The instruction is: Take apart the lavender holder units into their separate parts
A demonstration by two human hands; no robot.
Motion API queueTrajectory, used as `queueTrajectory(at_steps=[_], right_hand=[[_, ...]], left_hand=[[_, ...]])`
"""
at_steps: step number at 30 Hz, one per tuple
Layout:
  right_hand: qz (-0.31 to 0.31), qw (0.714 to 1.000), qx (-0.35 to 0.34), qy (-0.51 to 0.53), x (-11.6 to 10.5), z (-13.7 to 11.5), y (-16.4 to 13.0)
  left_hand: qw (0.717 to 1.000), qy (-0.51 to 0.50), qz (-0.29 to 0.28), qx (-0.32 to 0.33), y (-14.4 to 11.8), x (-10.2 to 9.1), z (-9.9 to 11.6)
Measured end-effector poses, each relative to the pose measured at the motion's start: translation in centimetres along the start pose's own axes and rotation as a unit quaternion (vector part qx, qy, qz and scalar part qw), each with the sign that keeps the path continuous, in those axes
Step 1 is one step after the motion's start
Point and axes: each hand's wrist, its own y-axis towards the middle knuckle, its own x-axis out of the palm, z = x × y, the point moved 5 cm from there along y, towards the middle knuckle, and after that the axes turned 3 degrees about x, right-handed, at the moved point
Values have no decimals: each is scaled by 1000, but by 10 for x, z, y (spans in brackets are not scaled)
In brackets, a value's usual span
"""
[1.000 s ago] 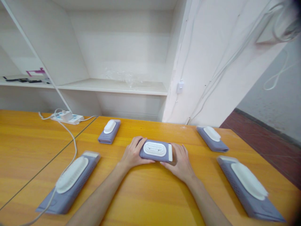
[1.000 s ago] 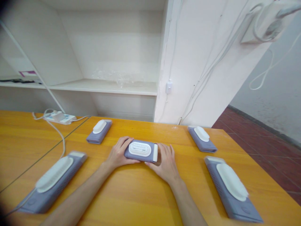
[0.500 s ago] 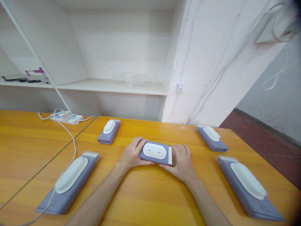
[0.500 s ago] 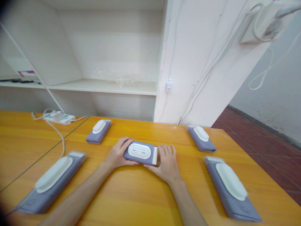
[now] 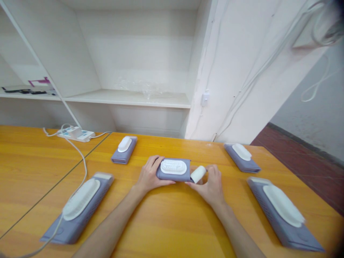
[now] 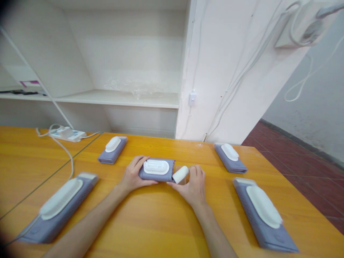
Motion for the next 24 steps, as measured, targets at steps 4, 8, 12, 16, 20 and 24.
queueTrajectory(at_steps=[4,8,12,16,20,24], right_hand=[[2,1000,0,19,4,8,-2],[0,999,-1,45,7,11,-6],[11,997,30,71,9,16,-9],[20,994,60,91,10,22,-10],[25,985,113,131,10,30,-8],[17,985,110,131,12,30,-6]], left_hand=[[1000,-14,19,-2,1,-3,1],[999,-26,28,-6,0,-4,4],[999,-31,38,-14,2,-6,6],[998,-34,47,-29,2,-6,3],[996,-31,56,-54,1,-6,-5],[996,-16,55,-67,-1,-5,-8]])
